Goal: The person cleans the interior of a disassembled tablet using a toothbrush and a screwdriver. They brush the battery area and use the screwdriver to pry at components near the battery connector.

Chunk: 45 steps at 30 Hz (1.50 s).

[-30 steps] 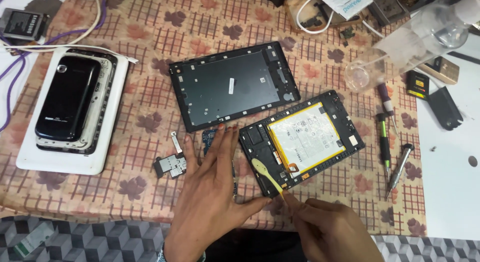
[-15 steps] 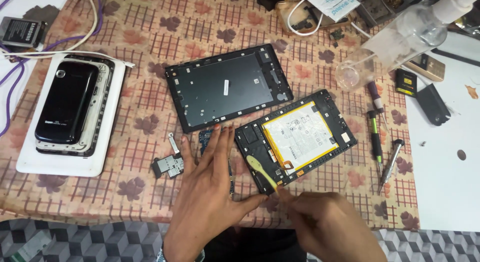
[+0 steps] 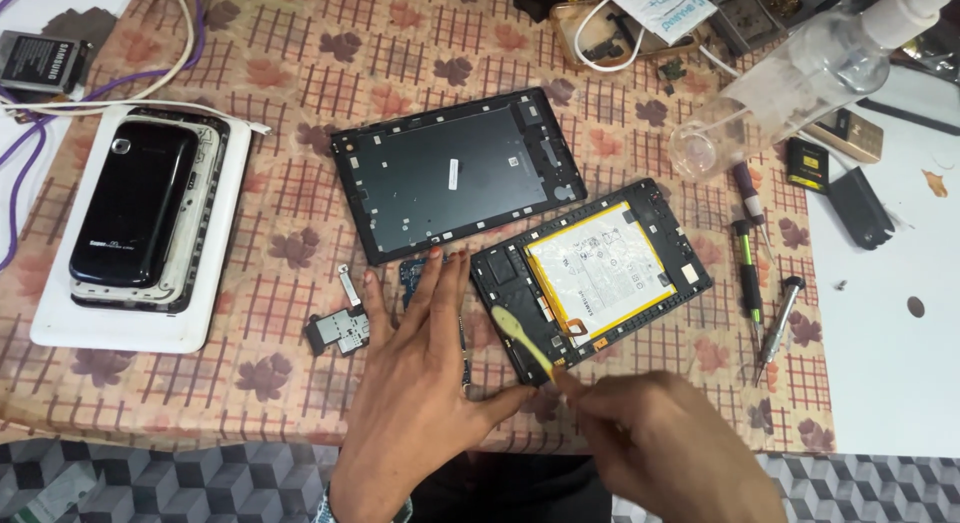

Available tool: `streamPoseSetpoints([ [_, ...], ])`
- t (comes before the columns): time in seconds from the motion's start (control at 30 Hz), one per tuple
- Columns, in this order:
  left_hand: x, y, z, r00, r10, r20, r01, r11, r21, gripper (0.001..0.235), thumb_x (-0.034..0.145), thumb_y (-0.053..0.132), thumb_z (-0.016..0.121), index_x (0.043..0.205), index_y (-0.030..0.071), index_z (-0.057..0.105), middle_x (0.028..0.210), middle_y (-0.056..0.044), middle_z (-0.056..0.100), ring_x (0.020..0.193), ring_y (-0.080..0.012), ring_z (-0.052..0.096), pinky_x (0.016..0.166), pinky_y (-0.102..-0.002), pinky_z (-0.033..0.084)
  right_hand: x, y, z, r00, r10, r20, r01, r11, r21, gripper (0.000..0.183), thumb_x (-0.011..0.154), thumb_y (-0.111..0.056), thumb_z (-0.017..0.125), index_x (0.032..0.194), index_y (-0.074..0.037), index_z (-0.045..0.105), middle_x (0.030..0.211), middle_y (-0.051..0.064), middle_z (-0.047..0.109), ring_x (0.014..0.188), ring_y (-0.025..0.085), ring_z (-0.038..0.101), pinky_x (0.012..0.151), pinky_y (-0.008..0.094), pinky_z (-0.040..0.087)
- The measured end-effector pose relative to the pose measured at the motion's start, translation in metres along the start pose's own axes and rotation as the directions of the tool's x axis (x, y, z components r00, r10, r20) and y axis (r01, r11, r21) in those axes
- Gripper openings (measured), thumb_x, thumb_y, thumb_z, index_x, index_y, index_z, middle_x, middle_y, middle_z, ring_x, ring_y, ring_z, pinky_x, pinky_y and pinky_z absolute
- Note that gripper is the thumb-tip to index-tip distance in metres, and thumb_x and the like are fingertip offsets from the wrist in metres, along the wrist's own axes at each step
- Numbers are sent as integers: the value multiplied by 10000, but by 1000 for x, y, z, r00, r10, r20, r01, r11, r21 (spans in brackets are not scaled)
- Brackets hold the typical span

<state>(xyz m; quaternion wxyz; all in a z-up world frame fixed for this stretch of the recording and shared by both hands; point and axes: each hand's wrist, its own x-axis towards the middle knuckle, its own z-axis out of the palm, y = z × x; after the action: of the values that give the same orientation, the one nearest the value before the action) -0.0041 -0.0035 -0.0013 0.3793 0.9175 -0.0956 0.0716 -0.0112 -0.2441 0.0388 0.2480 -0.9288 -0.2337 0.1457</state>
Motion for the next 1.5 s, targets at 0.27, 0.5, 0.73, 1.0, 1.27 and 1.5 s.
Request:
streamPoseSetpoints([
  [0.27, -1, -3, -2, 994, 93, -49, -90, 994, 53, 1278, 614, 601, 878, 1425, -177, 270, 1481, -341, 420, 1459, -424, 303, 1160, -729, -1, -43, 41, 13, 816, 532, -227, -317, 739, 594, 349, 923, -41, 724, 1264, 39, 726, 786, 155, 763, 544, 120, 637, 483, 282, 445],
  [0.5, 1, 1, 5, 995, 70, -74, -65, 996, 61, 1276, 558, 590, 906, 1420, -155, 331, 1471, -309, 458, 1443, -416, 348, 1131, -774, 1, -33, 59, 62, 726, 484, -488, 2, 708, 706, 164, 917, 9, 733, 1007, 21, 596, 708, 47, 640, 593, 34, 535, 529, 198, 377],
  [0.73, -5, 0, 7, 980, 131, -150, -131, 991, 9, 999, 530, 533, 953, 1173, -47, 455, 1413, -280, 492, 1415, -442, 407, 1188, -771, 25, -17, 35, 70, 747, 390, -539, 206, 635, 745, 93, 959, 31, 629, 1019, 0, 566, 764, 58, 652, 571, 35, 530, 515, 185, 396],
  [1.0, -15, -9, 19, 999, 29, 31, -17, 942, -335, 726, 695, 351, 981, 1092, 44, 458, 1580, -275, 343, 1234, -316, 672, 986, -436, 565, 1, 10, 75, 674, 376, -636, 267, 679, 684, 128, 1025, -13, 573, 1147, 4, 540, 866, 94, 712, 561, 20, 507, 522, 159, 396],
  [1.27, -13, -13, 15, 991, 85, -100, -125, 833, -540, 883, 767, 83, 949, 1311, 9, 257, 1648, -315, 211, 1069, -197, 709, 855, -298, 628, 10, 13, 78, 718, 402, -568, 97, 751, 653, 178, 932, 47, 689, 1062, -5, 579, 782, 31, 680, 610, 5, 586, 536, 169, 447],
  [1.5, -9, -9, 5, 1000, -21, 16, 26, 906, -422, 1254, 536, 176, 1036, 1494, 6, 245, 1578, -230, 264, 971, -211, 639, 756, -327, 556, 10, 10, 75, 735, 403, -545, 71, 754, 653, 161, 926, 32, 703, 1024, -22, 588, 695, -6, 657, 549, -18, 534, 481, 156, 376],
])
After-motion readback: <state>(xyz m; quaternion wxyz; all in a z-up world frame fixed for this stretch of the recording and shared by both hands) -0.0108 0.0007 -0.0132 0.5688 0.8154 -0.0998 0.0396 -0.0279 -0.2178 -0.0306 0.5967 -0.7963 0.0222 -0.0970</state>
